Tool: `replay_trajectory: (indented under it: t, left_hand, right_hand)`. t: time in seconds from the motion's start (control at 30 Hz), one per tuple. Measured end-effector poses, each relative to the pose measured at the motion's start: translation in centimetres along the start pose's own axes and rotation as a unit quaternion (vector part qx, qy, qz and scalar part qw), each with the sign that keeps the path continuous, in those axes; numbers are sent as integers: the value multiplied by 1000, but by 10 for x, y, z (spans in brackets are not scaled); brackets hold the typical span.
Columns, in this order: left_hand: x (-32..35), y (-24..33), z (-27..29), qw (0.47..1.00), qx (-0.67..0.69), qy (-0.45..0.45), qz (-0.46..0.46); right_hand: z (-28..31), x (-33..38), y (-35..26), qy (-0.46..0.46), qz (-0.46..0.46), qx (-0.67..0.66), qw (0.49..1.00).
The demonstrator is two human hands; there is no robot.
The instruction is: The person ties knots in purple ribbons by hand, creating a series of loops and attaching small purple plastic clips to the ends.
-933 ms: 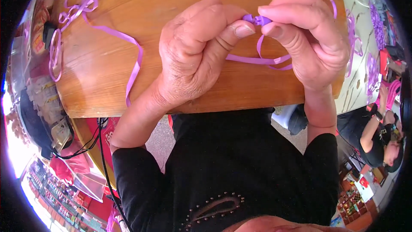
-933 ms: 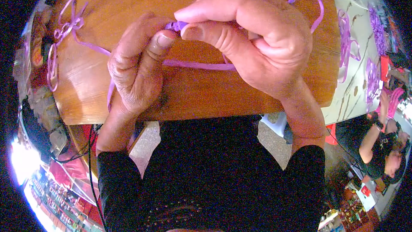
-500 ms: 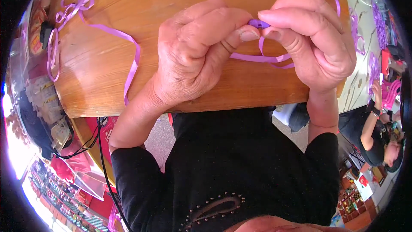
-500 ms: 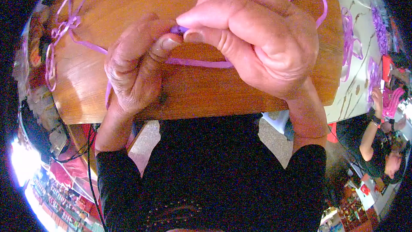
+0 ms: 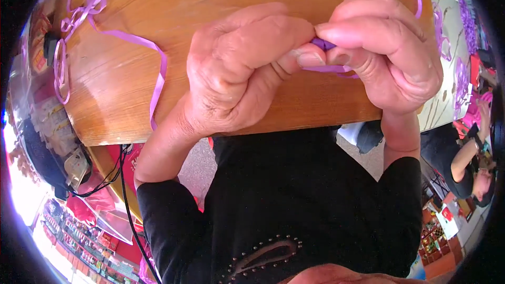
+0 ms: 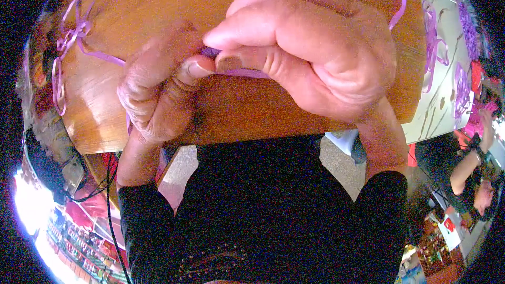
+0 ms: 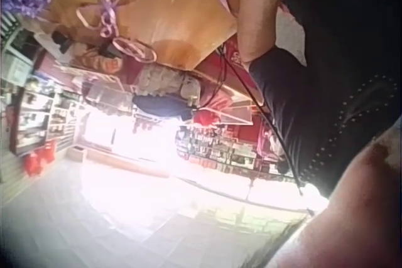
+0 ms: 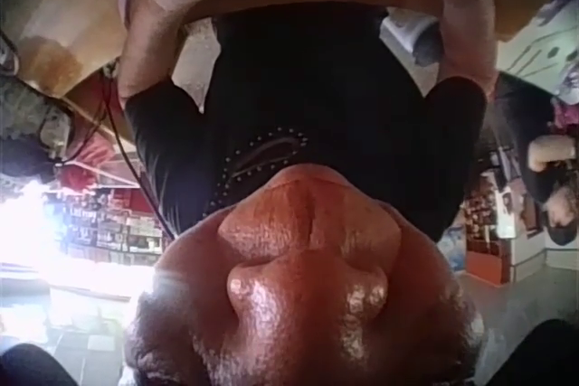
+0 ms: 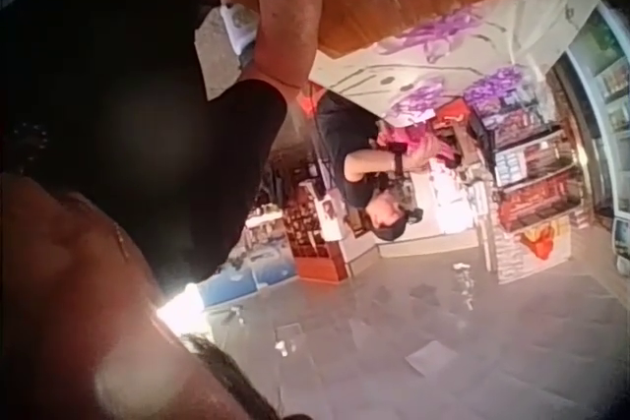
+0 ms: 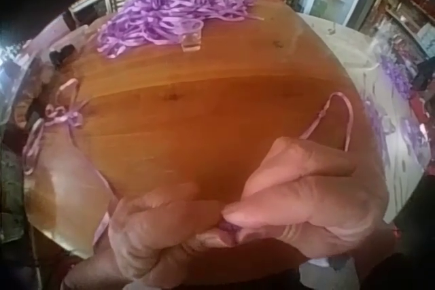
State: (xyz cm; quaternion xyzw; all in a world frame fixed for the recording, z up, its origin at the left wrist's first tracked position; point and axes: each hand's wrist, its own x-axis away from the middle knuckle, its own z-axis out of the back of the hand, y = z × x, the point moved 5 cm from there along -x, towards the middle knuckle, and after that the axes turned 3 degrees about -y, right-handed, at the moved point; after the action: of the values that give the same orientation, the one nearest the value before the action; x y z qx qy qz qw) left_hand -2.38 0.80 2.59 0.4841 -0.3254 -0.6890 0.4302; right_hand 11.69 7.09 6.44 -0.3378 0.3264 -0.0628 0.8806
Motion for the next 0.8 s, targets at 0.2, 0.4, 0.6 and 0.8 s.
replay_trajectory:
  t: [0.2,0.4,0.6,0.8]
  left_hand:
    - [-9,-5,-5,995,47,71,-59]
    - [-8,-7,1,997,13,69,-32]
    - [-11,-6,-1,995,12,62,-79]
    - [-12,-4,-2,994,-33,31,-97]
  right_hand:
    - [-1,-3,1,10,-74,-6,997]
    - [-4,0,2,11,-134,15,991]
    - [-3,-3,-1,-22,6,173,985]
    - [-2,-7,4,-39,23,140,989]
